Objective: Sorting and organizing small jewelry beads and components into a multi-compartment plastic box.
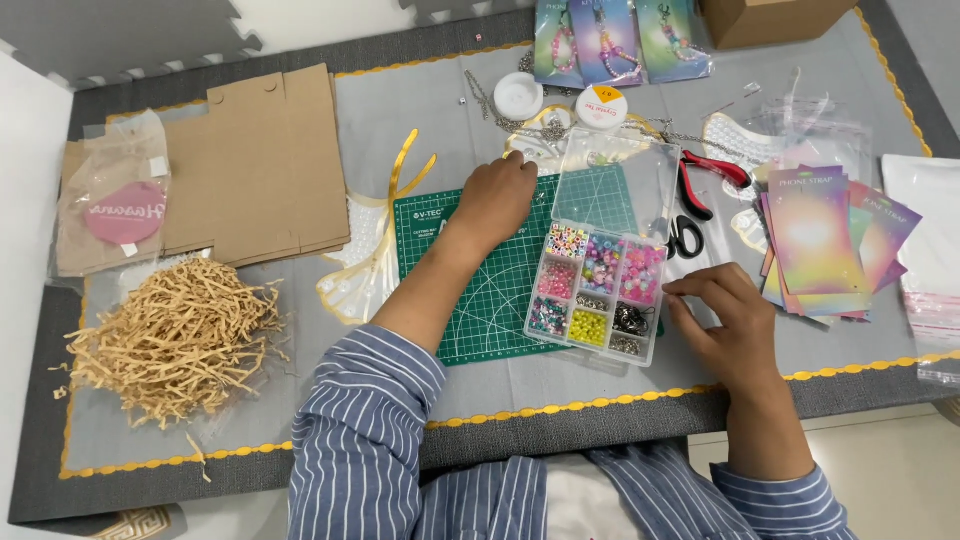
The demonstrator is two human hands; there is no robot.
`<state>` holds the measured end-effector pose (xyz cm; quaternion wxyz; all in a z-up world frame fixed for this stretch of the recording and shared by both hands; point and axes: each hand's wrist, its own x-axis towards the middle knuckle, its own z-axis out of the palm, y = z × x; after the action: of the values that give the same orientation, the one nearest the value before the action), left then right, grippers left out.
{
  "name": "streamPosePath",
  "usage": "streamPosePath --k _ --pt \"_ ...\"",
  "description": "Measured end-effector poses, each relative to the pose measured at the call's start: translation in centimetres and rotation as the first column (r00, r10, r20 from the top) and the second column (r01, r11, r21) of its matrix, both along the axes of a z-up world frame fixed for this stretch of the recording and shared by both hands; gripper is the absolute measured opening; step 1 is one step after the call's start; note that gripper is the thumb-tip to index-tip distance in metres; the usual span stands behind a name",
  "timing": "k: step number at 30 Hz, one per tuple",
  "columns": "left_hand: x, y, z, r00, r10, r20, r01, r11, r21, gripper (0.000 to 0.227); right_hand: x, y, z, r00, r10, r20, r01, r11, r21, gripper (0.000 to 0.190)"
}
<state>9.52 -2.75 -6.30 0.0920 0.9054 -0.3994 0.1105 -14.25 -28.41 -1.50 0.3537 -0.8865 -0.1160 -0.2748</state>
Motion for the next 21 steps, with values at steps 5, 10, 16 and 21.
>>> streamPosePath --k 5,10,16,21 --pt "0.1 0.0 -0.6 0.999 -0.033 -0.037 0.032 0.999 -0.031 0.017 0.1 0.1 0.0 1.000 0.000 0.003 0.000 1.000 -0.008 0.009" --pt "-1.9 1.4 2.2 0.959 -0.109 -0.261 0.025 0.952 -0.305 0.014 0.1 0.2 0.1 1.000 -0.013 -0.020 0.012 1.000 -0.020 0.009" --pt "-1.7 1.1 0.8 0.996 -0.068 -0.062 0.057 0.985 -0.165 0.006 0.2 0.3 0.1 1.000 -0.007 -0.027 0.006 0.999 -0.032 0.006" --pt "-0.4 -0.6 -0.3 0.964 -0.099 0.247 0.098 0.995 0.018 0.019 0.2 0.3 0.1 1.000 -0.003 -0.025 0.003 1.000 -0.027 0.006"
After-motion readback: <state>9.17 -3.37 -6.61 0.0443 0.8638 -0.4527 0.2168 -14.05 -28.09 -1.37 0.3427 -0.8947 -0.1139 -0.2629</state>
